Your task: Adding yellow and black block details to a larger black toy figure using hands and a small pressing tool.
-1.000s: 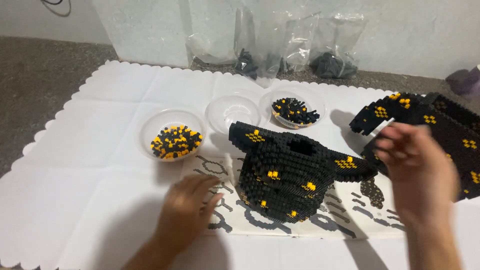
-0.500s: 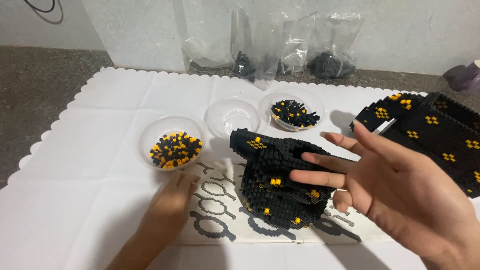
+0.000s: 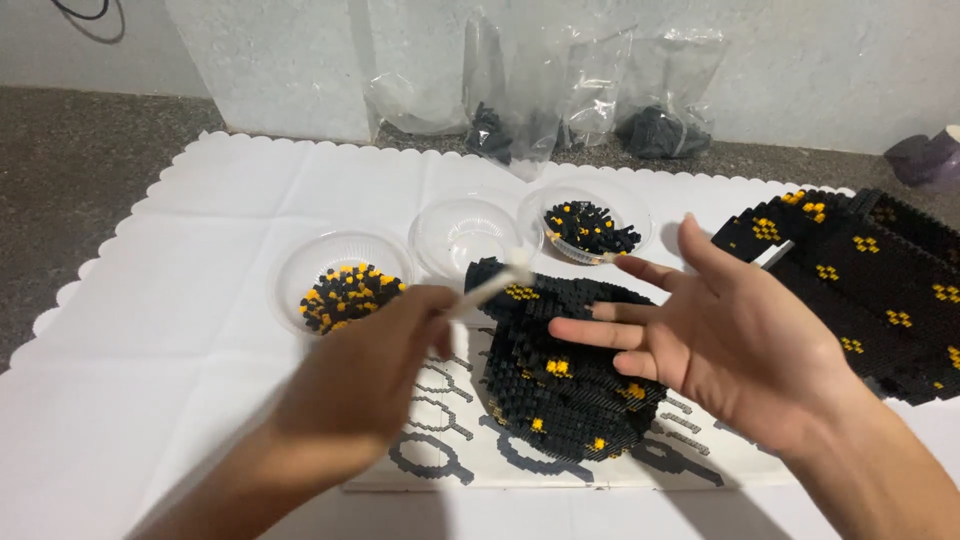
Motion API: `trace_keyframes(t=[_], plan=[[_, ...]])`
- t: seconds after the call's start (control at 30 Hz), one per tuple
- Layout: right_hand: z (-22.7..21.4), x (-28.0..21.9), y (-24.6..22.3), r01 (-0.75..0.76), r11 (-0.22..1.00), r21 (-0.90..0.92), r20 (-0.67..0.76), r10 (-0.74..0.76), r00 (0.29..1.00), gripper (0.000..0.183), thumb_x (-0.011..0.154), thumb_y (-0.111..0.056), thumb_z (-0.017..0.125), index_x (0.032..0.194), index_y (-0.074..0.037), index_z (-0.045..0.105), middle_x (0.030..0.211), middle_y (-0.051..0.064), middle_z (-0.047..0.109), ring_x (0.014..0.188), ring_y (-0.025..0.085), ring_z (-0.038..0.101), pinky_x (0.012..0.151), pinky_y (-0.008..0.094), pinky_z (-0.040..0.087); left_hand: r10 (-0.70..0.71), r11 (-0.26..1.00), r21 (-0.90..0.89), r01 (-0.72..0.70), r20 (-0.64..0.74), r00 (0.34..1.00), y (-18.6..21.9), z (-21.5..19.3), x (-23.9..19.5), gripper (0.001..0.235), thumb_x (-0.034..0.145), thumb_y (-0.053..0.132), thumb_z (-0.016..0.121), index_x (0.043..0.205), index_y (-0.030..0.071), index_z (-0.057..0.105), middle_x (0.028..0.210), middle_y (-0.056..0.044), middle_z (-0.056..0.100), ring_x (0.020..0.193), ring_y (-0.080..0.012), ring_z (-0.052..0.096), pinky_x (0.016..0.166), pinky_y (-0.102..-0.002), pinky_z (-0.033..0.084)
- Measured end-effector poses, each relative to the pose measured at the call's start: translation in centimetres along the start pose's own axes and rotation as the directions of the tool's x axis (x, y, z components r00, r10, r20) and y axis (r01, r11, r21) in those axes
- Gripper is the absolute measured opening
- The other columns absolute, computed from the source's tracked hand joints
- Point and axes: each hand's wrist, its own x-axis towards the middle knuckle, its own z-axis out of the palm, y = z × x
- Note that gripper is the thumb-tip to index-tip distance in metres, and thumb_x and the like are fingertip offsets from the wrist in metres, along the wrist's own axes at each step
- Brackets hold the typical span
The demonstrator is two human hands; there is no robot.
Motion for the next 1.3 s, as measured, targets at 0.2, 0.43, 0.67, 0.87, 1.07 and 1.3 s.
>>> trace_keyframes(t=[0.2,0.43,0.67,0.87,1.07,1.3], plan=[[5.3,-2.1,1.0,-0.072,0.964,-0.256,-0.455,-0.054,0.889,0.055,0.080,-0.004,0.059,0.132,-0.018,0.045,0.093,0.037,0.072,0.059,0.028,0.051,0.054,0.034,0.037,0.230,0.973,-0.001,-0.230,0.020,0.973,2.1,0.2,0.7,0.024,0.096,0.031,0.029,0.102,0.022,0.051,0.082,0.007,0.065,0.069,-0.0231,0.063,0.064,-0.040,0.043],[2.2,-0.8,3.0,0.070,0.934,-0.351,-0.296,-0.182,0.938,0.063,0.076,0.004,0.061,0.132,-0.019,0.042,0.098,0.020,0.058,0.069,0.035,0.072,0.034,0.032,0.033,0.184,0.982,0.027,-0.187,0.087,0.979,2.8,-0.2,0.8,0.025,0.095,0.032,0.031,0.103,0.021,0.053,0.079,0.004,0.068,0.073,-0.0273,0.065,0.062,-0.044,0.043],[3.1,-1.0,1.6,-0.051,0.961,-0.270,-0.359,-0.051,0.932,0.045,0.085,0.005,0.049,0.125,-0.015,0.051,0.101,0.023,0.066,0.064,0.035,0.062,0.044,0.036,0.034,0.425,0.904,0.063,-0.424,-0.011,0.905,2.1,-0.6,0.0,0.036,0.087,0.017,0.040,0.121,0.016,0.053,0.098,-0.003,0.069,0.080,-0.0304,0.065,0.059,-0.045,0.045],[2.8,-0.7,1.2,-0.067,0.964,-0.257,-0.353,-0.029,0.935,0.044,0.083,0.007,0.049,0.123,-0.009,0.058,0.096,0.022,0.066,0.064,0.032,0.062,0.044,0.033,0.037,0.518,0.843,0.196,-0.500,-0.051,0.854,0.8,0.5,0.2,0.045,0.082,0.010,0.044,0.127,0.014,0.050,0.104,-0.005,0.067,0.087,-0.0304,0.064,0.057,-0.045,0.047],[2.7,-0.5,1.2,-0.103,0.955,-0.278,-0.353,-0.001,0.936,0.056,0.074,0.013,0.052,0.124,-0.012,0.058,0.100,0.021,0.067,0.063,0.027,0.063,0.044,0.029,0.038,0.539,0.815,0.297,-0.497,-0.074,0.839,0.5,0.9,0.3,0.044,0.085,0.014,0.047,0.130,0.014,0.048,0.102,-0.006,0.065,0.076,-0.0350,0.063,0.047,-0.051,0.045],[3.8,-0.6,1.1,-0.154,0.944,-0.291,-0.426,0.016,0.905,0.057,0.074,0.019,0.057,0.122,-0.013,0.057,0.102,0.019,0.062,0.065,0.031,0.062,0.051,0.031,0.039,0.616,0.765,0.339,-0.547,-0.140,0.775,-0.4,0.9,-0.2,0.042,0.089,0.011,0.046,0.130,0.012,0.048,0.098,-0.006,0.064,0.081,-0.0287,0.063,0.052,-0.042,0.046]])
